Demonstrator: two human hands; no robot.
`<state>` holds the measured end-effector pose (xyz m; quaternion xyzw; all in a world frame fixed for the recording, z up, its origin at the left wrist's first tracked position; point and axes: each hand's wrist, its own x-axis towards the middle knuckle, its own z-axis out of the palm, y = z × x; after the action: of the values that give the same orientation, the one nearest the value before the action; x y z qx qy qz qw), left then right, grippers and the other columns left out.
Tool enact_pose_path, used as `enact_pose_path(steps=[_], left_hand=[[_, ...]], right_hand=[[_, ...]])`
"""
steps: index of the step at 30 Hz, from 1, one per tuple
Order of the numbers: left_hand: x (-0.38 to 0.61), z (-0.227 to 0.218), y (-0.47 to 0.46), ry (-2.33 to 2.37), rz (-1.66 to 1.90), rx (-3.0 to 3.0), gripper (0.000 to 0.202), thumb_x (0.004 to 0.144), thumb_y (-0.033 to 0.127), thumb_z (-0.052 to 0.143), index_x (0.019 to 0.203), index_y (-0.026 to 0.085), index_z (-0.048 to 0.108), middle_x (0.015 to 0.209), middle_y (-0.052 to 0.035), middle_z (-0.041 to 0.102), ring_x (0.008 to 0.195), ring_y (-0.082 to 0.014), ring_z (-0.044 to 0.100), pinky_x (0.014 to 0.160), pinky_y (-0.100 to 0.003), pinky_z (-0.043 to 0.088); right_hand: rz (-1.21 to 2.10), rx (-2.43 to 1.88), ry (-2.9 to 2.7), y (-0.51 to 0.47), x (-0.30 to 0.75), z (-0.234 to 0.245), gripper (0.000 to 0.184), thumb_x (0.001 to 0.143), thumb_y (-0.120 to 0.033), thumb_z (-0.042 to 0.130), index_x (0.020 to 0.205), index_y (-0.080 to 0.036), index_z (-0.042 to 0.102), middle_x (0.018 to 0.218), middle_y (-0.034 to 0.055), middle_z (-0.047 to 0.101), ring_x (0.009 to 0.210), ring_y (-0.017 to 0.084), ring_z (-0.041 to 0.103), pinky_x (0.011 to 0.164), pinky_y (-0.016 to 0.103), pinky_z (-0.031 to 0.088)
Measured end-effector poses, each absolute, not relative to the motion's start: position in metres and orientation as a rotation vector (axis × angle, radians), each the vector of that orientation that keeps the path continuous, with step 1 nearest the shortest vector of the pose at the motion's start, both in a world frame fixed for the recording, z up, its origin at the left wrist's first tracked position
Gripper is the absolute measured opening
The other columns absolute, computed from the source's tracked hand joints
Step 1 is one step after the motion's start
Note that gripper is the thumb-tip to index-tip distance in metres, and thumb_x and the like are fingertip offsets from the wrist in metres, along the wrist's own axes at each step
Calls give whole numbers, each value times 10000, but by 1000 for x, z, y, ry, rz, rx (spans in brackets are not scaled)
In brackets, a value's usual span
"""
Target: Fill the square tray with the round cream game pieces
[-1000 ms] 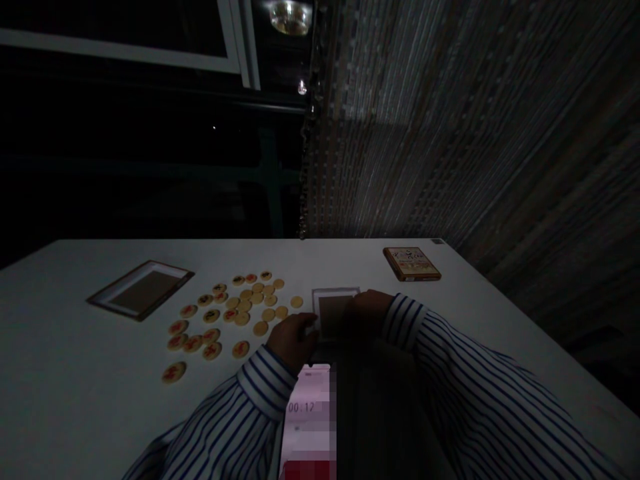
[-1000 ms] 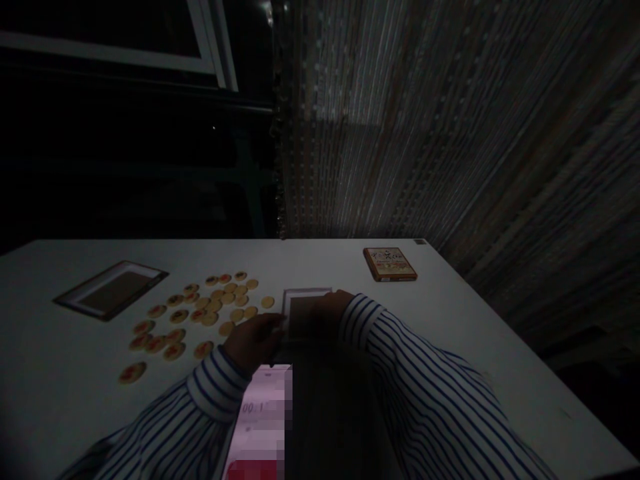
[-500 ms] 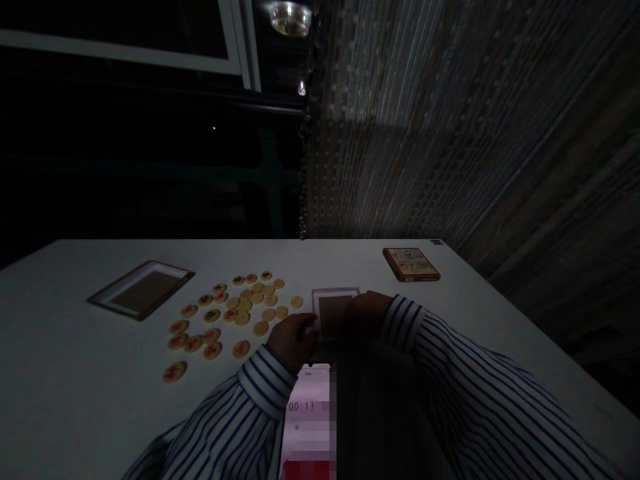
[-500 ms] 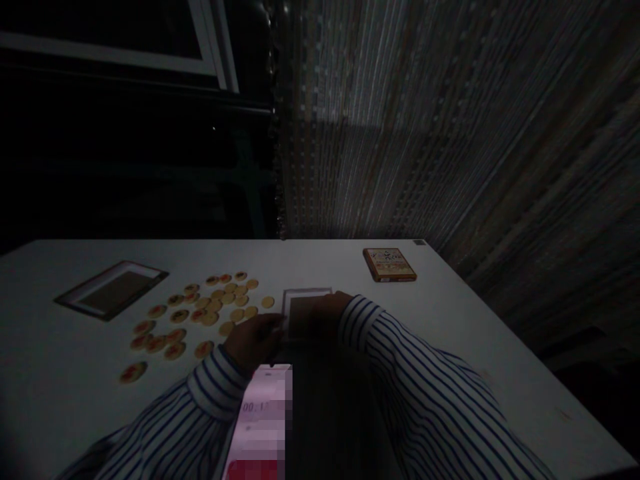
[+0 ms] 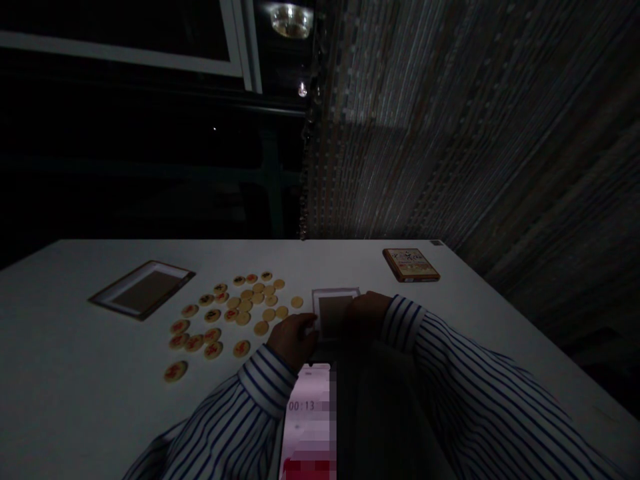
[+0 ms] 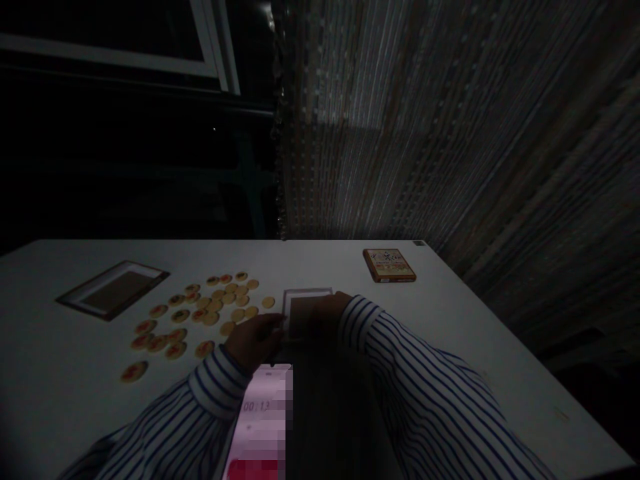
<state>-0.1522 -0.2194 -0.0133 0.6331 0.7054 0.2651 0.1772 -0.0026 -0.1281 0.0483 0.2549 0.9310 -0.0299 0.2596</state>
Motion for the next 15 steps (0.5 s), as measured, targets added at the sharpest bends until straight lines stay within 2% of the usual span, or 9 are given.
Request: enact_pose_path(steps=[6,15], left_hand=[[-154,-13,-219,1971,748,1798,305,675,190,498,971,163,568,891,-49,623,833,-159,560,747,-279,430],[-155,-14,-219,1973,718,1808,307,674,187,506,975,168,563,902,-45,621,852,-159,554,761,-279,422]], right_hand=[[-86,690,2504,-130,-3,51,273,678,-347,499,897,-234,616,940,54,613,834,208,561,627,275,408],[-58,709,2497,-131,-5,51,269,675,-383,499,912,-301,595,969,18,607,865,206,553,667,304,408]])
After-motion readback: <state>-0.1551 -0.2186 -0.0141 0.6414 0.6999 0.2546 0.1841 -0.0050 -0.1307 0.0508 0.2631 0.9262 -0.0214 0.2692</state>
